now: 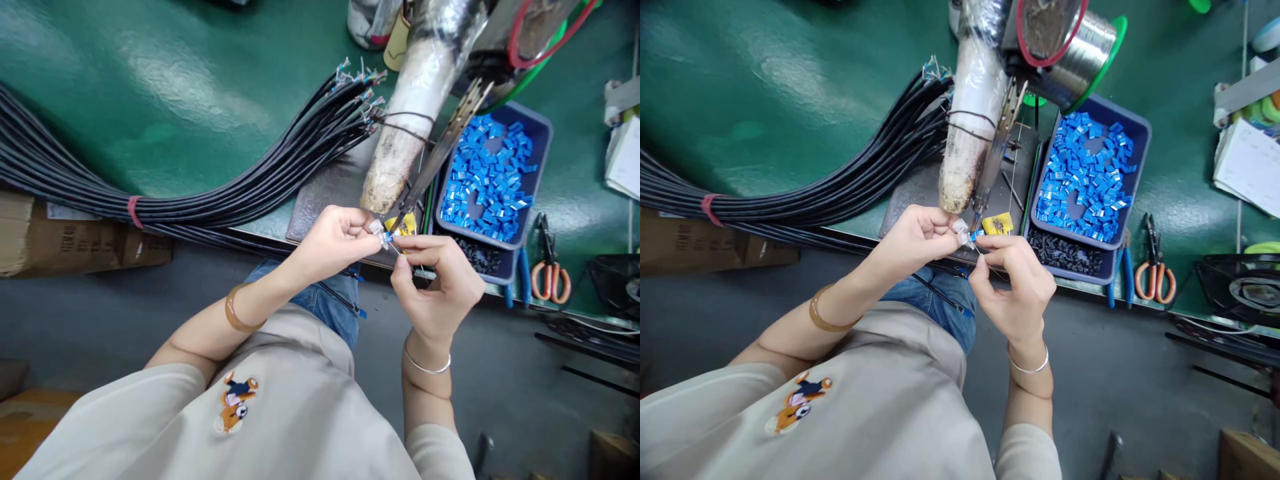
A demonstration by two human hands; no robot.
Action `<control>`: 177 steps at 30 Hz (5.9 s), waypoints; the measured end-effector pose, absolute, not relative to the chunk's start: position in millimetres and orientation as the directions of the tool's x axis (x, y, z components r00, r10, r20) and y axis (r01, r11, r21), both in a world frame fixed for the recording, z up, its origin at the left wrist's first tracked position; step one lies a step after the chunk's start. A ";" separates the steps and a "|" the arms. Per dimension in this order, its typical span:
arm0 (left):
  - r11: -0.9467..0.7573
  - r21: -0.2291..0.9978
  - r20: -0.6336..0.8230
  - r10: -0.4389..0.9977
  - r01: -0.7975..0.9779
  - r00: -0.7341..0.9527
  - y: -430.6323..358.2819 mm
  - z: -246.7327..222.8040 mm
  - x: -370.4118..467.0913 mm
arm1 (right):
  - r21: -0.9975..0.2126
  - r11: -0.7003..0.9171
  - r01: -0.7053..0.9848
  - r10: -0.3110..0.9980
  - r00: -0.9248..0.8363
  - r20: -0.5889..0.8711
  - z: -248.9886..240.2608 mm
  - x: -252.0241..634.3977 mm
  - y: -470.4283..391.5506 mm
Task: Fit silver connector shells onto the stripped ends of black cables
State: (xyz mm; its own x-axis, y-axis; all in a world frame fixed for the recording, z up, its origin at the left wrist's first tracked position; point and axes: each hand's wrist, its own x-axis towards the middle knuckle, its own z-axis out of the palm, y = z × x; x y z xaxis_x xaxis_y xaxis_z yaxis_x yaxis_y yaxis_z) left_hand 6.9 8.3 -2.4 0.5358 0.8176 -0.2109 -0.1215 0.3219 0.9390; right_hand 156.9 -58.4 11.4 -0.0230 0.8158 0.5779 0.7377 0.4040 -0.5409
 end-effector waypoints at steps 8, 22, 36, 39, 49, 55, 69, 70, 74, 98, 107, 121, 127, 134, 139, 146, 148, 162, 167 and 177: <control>0.315 0.938 -0.188 0.815 -0.147 0.549 -0.4 -5.3 3.2 | -0.579 0.392 0.715 0.809 0.032 0.587 6.5 154.7 -69.3; 0.279 0.948 -0.133 0.781 -0.151 0.610 -6.6 -9.0 0.3 | -0.514 0.383 0.767 0.797 0.006 0.604 4.7 145.5 -79.3; 0.200 0.969 -0.082 0.816 -0.148 0.572 -13.6 -9.5 -1.2 | -0.509 0.309 0.803 0.779 0.093 0.620 -0.4 146.2 -76.7; 0.141 0.979 -0.038 0.833 -0.145 0.552 -14.9 -9.9 -0.4 | -0.594 0.270 0.758 0.832 0.127 0.540 -0.6 144.9 -75.7; 0.108 0.984 -0.026 0.876 -0.144 0.481 -7.7 -8.4 5.5 | -0.481 0.313 0.819 0.771 0.076 0.632 -5.3 140.4 -73.6; 0.126 0.978 -0.035 0.882 -0.164 0.469 -2.9 -7.8 10.0 | -0.526 0.298 0.796 0.783 0.111 0.612 -4.4 142.2 -67.8; 0.145 0.979 -0.062 0.884 -0.145 0.463 -1.4 -4.1 9.7 | -0.395 0.316 0.863 0.767 0.012 0.641 3.8 140.4 -68.7; 0.149 0.980 -0.070 0.881 -0.134 0.469 -1.0 -4.4 9.3 | -0.370 0.315 0.874 0.769 -0.007 0.639 3.7 140.7 -69.1; 0.144 0.986 -0.085 0.874 -0.089 0.478 -1.7 -7.1 8.3 | -0.301 0.312 0.901 0.757 -0.044 0.652 1.8 143.0 -69.2; 0.065 0.988 0.027 0.825 -0.143 0.565 -6.5 -7.4 -3.8 | -0.544 0.309 0.780 0.835 0.050 0.547 9.7 145.3 -73.2; 0.114 0.979 -0.018 0.870 -0.166 0.493 -0.6 -4.5 4.9 | -0.571 0.274 0.774 0.796 0.151 0.586 -1.2 141.7 -69.1; -0.013 0.988 0.076 0.913 -0.156 0.401 1.1 -4.1 9.7 | -0.534 0.306 0.788 0.776 0.119 0.619 3.8 140.3 -63.6; 0.009 0.994 0.038 0.904 -0.106 0.427 1.4 -3.4 6.7 | -0.429 0.329 0.841 0.771 0.023 0.636 5.0 141.7 -67.0; 0.100 0.992 -0.054 0.879 -0.073 0.474 0.8 -4.2 5.4 | -0.360 0.332 0.872 0.775 -0.034 0.631 0.6 145.2 -69.5; 0.128 0.985 -0.057 0.876 -0.116 0.478 1.8 -3.5 7.6 | -0.362 0.313 0.878 0.771 -0.013 0.636 0.8 145.4 -67.6; 0.218 0.963 -0.108 0.855 -0.162 0.507 2.7 -5.6 7.7 | -0.414 0.304 0.858 0.769 0.036 0.639 0.2 144.1 -66.9; 0.239 0.959 -0.129 0.848 -0.155 0.514 2.4 -6.3 6.5 | -0.449 0.292 0.845 0.779 0.062 0.624 -0.3 144.3 -66.6; 0.291 0.940 -0.156 0.833 -0.180 0.531 3.2 -3.8 4.5 | -0.502 0.279 0.819 0.797 0.095 0.597 2.2 142.5 -62.5; 0.276 0.945 -0.148 0.841 -0.177 0.520 4.3 -0.3 2.8 | -0.501 0.297 0.813 0.793 0.082 0.603 7.0 141.5 -64.5; 0.301 0.946 -0.181 0.801 -0.123 0.571 5.2 -4.1 1.1 | -0.461 0.304 0.834 0.810 0.029 0.586 5.9 144.8 -67.7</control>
